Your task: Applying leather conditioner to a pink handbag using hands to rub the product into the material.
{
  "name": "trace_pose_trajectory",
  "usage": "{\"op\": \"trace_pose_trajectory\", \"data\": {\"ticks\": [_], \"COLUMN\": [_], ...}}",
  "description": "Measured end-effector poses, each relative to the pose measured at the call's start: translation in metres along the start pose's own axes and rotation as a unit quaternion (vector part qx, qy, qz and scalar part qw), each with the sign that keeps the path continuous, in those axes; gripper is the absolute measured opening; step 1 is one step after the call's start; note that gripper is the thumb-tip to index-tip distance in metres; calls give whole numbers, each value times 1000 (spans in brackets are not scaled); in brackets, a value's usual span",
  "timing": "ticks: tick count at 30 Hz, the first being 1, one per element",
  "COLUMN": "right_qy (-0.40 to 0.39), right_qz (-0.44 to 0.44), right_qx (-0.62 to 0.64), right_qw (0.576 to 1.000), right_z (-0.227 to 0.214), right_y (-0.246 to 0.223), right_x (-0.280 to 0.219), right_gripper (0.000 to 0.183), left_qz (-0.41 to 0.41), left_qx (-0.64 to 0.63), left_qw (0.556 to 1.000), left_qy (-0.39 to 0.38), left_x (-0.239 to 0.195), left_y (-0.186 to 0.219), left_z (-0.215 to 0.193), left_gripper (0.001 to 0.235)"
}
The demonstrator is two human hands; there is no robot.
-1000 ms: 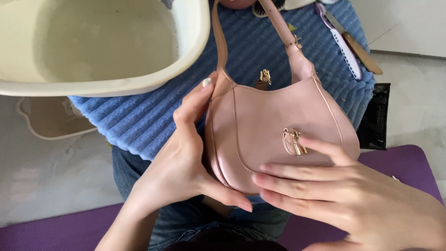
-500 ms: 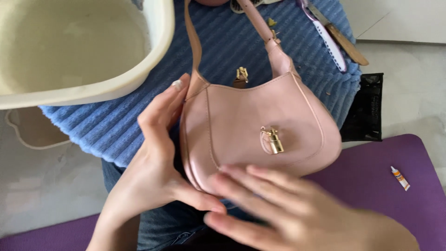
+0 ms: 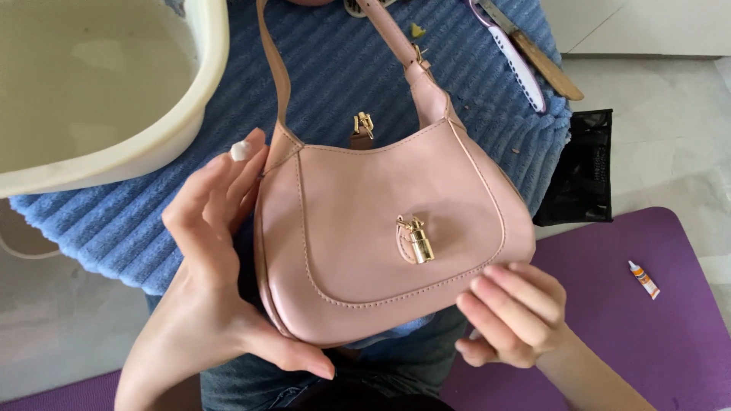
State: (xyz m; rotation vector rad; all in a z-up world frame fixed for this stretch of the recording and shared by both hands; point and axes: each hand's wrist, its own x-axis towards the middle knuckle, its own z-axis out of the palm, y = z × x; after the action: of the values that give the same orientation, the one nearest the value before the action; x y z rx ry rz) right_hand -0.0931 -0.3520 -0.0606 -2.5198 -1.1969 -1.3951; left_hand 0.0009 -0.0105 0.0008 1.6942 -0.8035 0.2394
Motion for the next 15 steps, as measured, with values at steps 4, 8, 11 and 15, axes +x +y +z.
{"op": "trace_pose_trajectory", "data": {"ticks": [4, 8, 11, 15], "right_qy": [56, 44, 34, -53], "right_qz": [-16, 75, 132, 176], "right_qx": [-7, 25, 97, 214], "right_qw": [998, 996, 986, 959], "right_z": [9, 7, 13, 15], "right_y": [20, 34, 52, 79], "right_x": [-13, 4, 15, 40], "right_gripper": [49, 64, 79, 101], "left_qz": [-3, 2, 17, -52], "left_qx": [-5, -5, -7, -23], "left_qw": [1000, 1000, 1000, 998], "left_qy": [-3, -3, 1, 2], "left_x": [0, 0, 1, 0], "left_y": [-1, -2, -6, 4], "left_z": [0, 1, 1, 1], "left_gripper": [158, 157, 156, 154]}}
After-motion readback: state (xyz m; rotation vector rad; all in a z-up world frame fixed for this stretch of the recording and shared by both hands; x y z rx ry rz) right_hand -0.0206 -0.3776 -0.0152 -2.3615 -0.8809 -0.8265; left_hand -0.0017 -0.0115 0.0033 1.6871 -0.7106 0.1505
